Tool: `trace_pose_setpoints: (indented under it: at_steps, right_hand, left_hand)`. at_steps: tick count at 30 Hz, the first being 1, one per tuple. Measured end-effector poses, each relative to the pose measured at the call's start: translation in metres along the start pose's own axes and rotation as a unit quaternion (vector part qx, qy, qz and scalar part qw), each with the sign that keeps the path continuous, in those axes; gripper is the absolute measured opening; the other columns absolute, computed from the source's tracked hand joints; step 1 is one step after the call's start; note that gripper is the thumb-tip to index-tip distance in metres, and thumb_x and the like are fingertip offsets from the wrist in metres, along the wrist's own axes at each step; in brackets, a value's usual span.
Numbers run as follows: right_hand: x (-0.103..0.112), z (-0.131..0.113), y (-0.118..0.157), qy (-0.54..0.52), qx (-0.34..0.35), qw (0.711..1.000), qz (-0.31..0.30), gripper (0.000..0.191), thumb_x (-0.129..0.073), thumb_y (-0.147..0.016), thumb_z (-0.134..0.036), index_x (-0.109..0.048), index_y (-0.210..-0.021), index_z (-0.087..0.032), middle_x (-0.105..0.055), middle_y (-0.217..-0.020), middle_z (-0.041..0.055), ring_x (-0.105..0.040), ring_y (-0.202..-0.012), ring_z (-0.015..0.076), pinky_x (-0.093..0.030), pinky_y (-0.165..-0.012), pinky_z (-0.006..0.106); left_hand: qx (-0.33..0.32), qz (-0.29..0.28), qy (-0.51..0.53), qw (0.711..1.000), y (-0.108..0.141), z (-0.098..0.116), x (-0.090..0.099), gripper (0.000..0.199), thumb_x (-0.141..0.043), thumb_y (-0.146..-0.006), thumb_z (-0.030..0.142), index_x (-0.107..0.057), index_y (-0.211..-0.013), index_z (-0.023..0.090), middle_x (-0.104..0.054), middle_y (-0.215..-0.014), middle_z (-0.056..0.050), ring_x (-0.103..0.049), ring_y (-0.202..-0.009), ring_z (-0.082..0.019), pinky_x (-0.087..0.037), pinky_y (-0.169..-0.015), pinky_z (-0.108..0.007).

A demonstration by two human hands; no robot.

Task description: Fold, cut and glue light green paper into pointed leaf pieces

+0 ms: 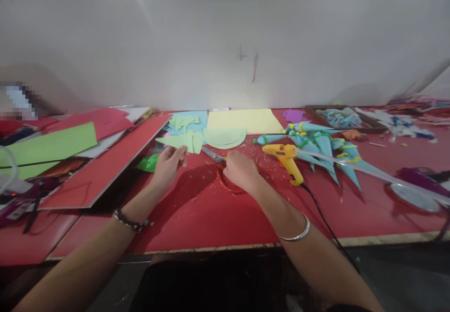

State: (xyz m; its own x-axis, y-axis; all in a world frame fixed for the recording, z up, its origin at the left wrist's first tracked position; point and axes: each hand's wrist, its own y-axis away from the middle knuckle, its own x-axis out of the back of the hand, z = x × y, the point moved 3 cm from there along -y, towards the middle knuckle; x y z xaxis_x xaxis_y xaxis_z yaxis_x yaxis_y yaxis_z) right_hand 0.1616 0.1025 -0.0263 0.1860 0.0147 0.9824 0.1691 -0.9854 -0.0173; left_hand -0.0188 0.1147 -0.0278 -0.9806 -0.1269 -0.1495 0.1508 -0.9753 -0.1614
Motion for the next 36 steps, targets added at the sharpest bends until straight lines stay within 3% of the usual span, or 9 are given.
trace_pose_setpoints:
  at_steps: [4, 13, 17, 20, 23, 26, 28, 32, 36]
  right_hand:
    - [0.000, 0.005, -0.004, -0.033, 0.021, 0.999, -0.001, 0.017, -0.055, -0.071, -0.031, -0.056, -0.077, -0.015, -0.062, -0.077, 0.0122, -0.059, -0.069, 0.0224, -0.031, -0.051, 0.027]
    - [0.001, -0.003, 0.002, 0.019, -0.001, 1.000, -0.022, 0.025, -0.059, -0.065, -0.025, -0.059, -0.086, -0.012, -0.064, -0.085, 0.0175, -0.060, -0.078, 0.0286, -0.034, -0.054, 0.029]
    - [-0.002, -0.001, 0.002, -0.020, -0.005, 1.000, -0.004, 0.028, -0.057, -0.065, -0.025, -0.055, -0.090, -0.012, -0.064, -0.081, 0.0157, -0.060, -0.075, 0.0273, -0.033, -0.052, 0.028]
    - [-0.005, -0.001, -0.003, -0.094, 0.013, 0.995, 0.022, 0.021, -0.057, -0.065, -0.024, -0.054, -0.084, -0.014, -0.063, -0.082, 0.0132, -0.059, -0.075, 0.0237, -0.033, -0.055, 0.026]
    - [-0.008, -0.003, -0.008, -0.250, 0.038, 0.966, 0.060, 0.018, -0.055, -0.066, -0.026, -0.053, -0.081, -0.016, -0.062, -0.079, 0.0059, -0.056, -0.072, 0.0186, -0.035, -0.057, 0.025]
    - [-0.011, -0.006, -0.011, -0.412, 0.059, 0.905, 0.086, 0.020, -0.051, -0.071, -0.035, -0.051, -0.078, -0.017, -0.057, -0.071, -0.0001, -0.051, -0.065, 0.0141, -0.036, -0.058, 0.024]
    - [-0.013, -0.008, -0.011, -0.465, 0.068, 0.878, 0.090, 0.025, -0.050, -0.072, -0.042, -0.048, -0.074, -0.017, -0.052, -0.066, -0.0027, -0.046, -0.062, 0.0121, -0.037, -0.057, 0.024]
    - [-0.010, -0.014, -0.007, -0.469, 0.091, 0.874, 0.090, 0.028, -0.052, -0.071, -0.045, -0.043, -0.077, -0.019, -0.043, -0.064, -0.0053, -0.041, -0.059, 0.0105, -0.037, -0.056, 0.023]
    - [-0.001, -0.021, 0.000, -0.427, 0.135, 0.883, 0.137, 0.033, -0.051, -0.071, -0.046, -0.039, -0.088, -0.020, -0.045, -0.078, -0.0011, -0.044, -0.068, 0.0122, -0.040, -0.063, 0.026]
  left_hand:
    - [0.009, 0.008, 0.028, 1.000, -0.001, 0.002, -0.002, 0.014, -0.062, -0.066, 0.026, -0.055, -0.065, 0.014, -0.057, -0.057, 0.004, -0.046, -0.040, -0.004, -0.038, -0.046, -0.019]
    - [-0.005, -0.018, 0.046, 0.999, -0.001, 0.002, 0.003, 0.018, -0.060, -0.067, 0.030, -0.054, -0.059, 0.015, -0.054, -0.054, 0.004, -0.044, -0.040, -0.004, -0.036, -0.045, -0.019]
    - [-0.020, -0.068, 0.007, 0.997, -0.002, 0.007, 0.004, 0.030, -0.056, -0.072, 0.036, -0.052, -0.051, 0.015, -0.051, -0.049, 0.002, -0.042, -0.041, -0.005, -0.034, -0.044, -0.019]
    - [-0.036, -0.065, 0.005, 0.997, -0.005, 0.014, 0.009, 0.031, -0.053, -0.074, 0.037, -0.052, -0.052, 0.015, -0.050, -0.048, 0.002, -0.040, -0.042, -0.005, -0.032, -0.043, -0.020]
    - [-0.067, -0.041, 0.029, 0.996, -0.009, 0.027, 0.015, 0.028, -0.054, -0.074, 0.037, -0.053, -0.056, 0.015, -0.049, -0.049, 0.002, -0.039, -0.043, -0.005, -0.030, -0.042, -0.019]
    - [-0.096, -0.015, 0.032, 0.995, -0.013, 0.042, 0.018, 0.027, -0.056, -0.073, 0.038, -0.053, -0.058, 0.016, -0.048, -0.048, 0.003, -0.039, -0.042, -0.005, -0.030, -0.041, -0.019]
    - [-0.103, -0.002, 0.017, 0.994, -0.014, 0.051, 0.018, 0.027, -0.057, -0.072, 0.039, -0.054, -0.059, 0.016, -0.049, -0.048, 0.003, -0.040, -0.041, -0.006, -0.031, -0.040, -0.019]
    - [-0.101, 0.000, 0.013, 0.995, -0.018, 0.058, 0.012, 0.026, -0.059, -0.071, 0.039, -0.056, -0.060, 0.015, -0.051, -0.049, 0.003, -0.042, -0.041, -0.006, -0.032, -0.040, -0.019]
    - [-0.123, -0.020, 0.074, 0.989, -0.028, 0.054, -0.001, 0.027, -0.062, -0.069, 0.039, -0.057, -0.060, 0.015, -0.052, -0.051, 0.003, -0.045, -0.044, -0.006, -0.037, -0.043, -0.018]
